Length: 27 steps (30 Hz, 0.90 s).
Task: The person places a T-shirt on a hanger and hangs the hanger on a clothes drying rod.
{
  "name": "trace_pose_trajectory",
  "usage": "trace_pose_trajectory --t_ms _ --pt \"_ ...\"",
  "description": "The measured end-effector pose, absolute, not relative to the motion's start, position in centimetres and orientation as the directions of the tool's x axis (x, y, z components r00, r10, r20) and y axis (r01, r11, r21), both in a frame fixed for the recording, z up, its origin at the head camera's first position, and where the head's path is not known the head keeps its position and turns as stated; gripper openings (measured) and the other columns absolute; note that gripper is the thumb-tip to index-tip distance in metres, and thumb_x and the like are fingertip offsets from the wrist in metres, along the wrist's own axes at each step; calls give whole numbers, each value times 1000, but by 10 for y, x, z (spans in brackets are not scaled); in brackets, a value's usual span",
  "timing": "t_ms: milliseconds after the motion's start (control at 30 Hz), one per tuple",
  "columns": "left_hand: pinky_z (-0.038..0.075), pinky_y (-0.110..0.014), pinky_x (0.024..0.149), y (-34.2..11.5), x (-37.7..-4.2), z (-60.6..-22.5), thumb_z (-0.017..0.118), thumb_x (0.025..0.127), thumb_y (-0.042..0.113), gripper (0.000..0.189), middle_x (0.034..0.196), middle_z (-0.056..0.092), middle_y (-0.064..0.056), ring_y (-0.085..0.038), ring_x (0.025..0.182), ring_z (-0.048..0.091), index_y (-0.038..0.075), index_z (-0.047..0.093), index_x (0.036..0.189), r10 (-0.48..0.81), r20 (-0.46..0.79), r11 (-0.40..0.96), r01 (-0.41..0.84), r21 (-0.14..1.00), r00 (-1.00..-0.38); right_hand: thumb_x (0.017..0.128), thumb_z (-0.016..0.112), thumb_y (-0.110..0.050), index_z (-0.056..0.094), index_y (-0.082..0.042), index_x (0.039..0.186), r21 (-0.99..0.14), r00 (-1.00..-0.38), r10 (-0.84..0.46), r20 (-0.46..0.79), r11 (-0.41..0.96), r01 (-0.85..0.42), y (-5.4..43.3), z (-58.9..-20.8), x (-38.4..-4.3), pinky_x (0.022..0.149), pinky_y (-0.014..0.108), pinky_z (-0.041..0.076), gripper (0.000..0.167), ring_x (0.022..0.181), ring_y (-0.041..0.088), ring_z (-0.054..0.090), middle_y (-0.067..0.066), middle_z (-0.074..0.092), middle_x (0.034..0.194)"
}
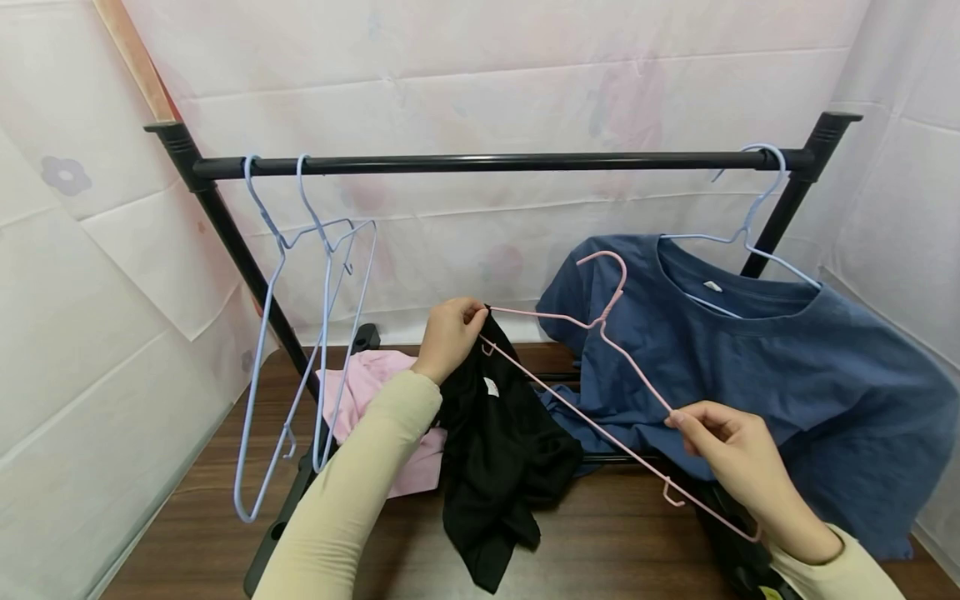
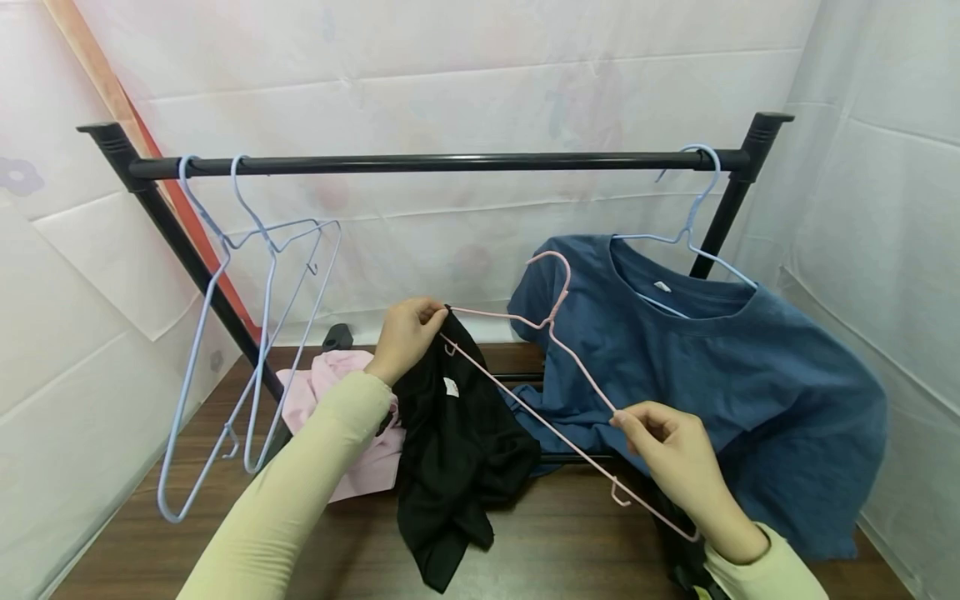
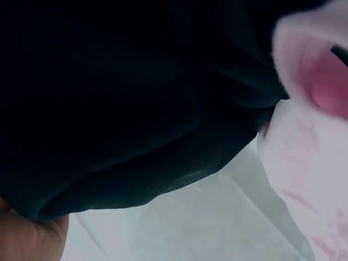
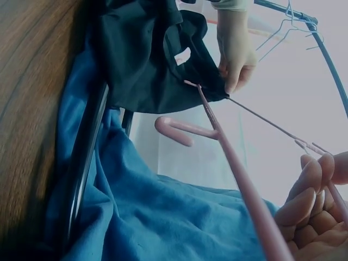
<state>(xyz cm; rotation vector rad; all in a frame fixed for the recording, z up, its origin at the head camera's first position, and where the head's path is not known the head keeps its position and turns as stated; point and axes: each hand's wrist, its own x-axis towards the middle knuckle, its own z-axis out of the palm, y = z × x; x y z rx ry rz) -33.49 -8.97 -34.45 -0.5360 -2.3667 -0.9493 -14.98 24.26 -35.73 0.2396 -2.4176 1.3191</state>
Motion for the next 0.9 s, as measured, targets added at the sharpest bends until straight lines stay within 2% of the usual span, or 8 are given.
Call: trace_pose_trajectory --t_ms 167,333,533,633,767,900 --pt "56 -36 74 -90 -336 -344 62 97 17 16 91 73 -11 -23 81 68 5 73 97 159 597 671 529 518 -786 94 64 -9 71 -2 90 -779 -916 9 402 529 -337 241 -358 -151 47 26 36 10 54 8 48 -8 54 60" --pt "55 -37 77 -98 -341 -347 62 97 17 16 93 73 -11 -23 82 68 5 73 98 89 579 702 463 540 -811 96 62 -11 71 -3 90 -774 -921 -17 390 536 -338 240 -353 -147 48 25 38 13 55 7 50 -8 55 60" --pt "54 -39 78 -107 -343 -349 62 97 16 15 94 72 -12 -26 84 67 5 71 98 24 571 687 428 587 -820 98 60 -14 68 -7 86 -787 -935 -48 351 526 -322 236 -345 -136 36 29 28 15 44 7 33 -8 53 61" --pt "54 -40 78 -108 -343 -348 61 97 16 15 93 72 -13 -27 84 67 4 71 98 15 575 672 434 600 -818 98 60 -15 67 -9 85 -791 -942 -63 330 526 -312 234 -342 -132 36 28 29 16 43 8 31 -7 52 61" --pt "54 -39 79 -108 -344 -347 60 97 15 15 93 72 -13 -27 84 67 4 70 98 12 586 669 442 598 -811 98 60 -17 68 -9 86 -795 -948 -68 311 528 -299 231 -339 -129 36 28 30 17 43 10 33 -6 52 61" --pt "54 -39 77 -107 -343 -346 60 97 15 14 91 71 -13 -27 83 67 4 69 96 6 591 665 445 600 -806 98 59 -14 68 -7 86 -808 -945 -76 318 500 -312 230 -341 -128 40 30 33 17 50 14 44 -6 53 62"
